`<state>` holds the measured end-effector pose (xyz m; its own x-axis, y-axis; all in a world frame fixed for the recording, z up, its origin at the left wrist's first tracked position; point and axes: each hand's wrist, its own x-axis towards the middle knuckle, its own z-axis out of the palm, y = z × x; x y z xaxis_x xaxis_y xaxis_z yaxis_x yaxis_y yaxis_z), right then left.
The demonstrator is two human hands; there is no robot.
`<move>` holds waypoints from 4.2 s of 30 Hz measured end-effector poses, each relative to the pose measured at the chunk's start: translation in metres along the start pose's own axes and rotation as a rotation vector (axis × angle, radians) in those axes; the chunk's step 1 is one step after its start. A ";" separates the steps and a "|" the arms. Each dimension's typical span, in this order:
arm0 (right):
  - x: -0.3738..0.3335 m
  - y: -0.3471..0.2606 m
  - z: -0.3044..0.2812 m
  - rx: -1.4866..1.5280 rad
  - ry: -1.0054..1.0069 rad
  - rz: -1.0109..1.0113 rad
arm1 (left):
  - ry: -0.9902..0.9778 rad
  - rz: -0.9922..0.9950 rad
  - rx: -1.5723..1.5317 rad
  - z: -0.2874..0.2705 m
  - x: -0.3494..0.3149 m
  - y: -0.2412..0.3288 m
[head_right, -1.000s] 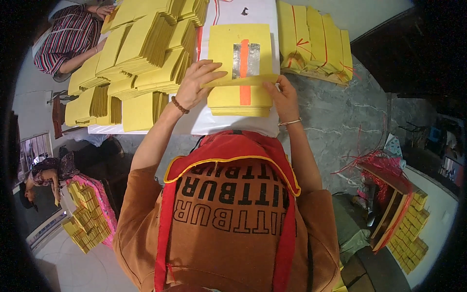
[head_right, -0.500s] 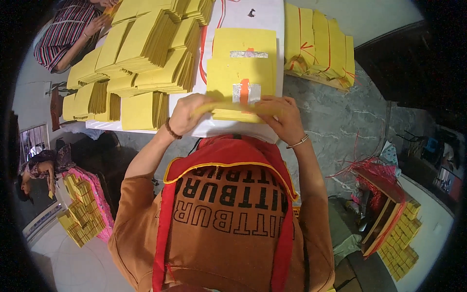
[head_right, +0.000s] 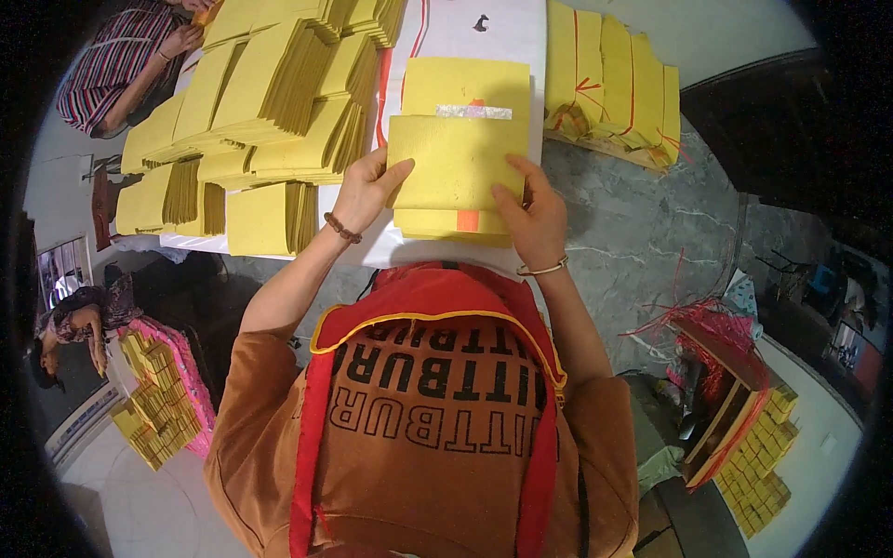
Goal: Folding and bundling yellow joss paper.
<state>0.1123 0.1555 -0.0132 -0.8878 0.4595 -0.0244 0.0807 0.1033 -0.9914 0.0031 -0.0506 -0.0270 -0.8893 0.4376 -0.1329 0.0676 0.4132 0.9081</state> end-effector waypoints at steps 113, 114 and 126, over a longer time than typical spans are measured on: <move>-0.009 0.023 -0.021 -0.297 -0.053 -0.325 | -0.141 0.364 0.709 -0.109 -0.086 0.014; -0.010 0.021 -0.021 -0.294 -0.050 -0.322 | -0.127 0.483 0.682 -0.086 -0.076 0.021; -0.009 0.026 -0.018 -0.293 -0.039 -0.313 | -0.267 0.812 0.661 -0.004 -0.026 0.040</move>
<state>0.1306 0.1699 -0.0363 -0.9060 0.3330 0.2613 -0.0751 0.4810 -0.8735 0.0268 -0.0487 0.0147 -0.3466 0.9018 0.2580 0.8944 0.2349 0.3805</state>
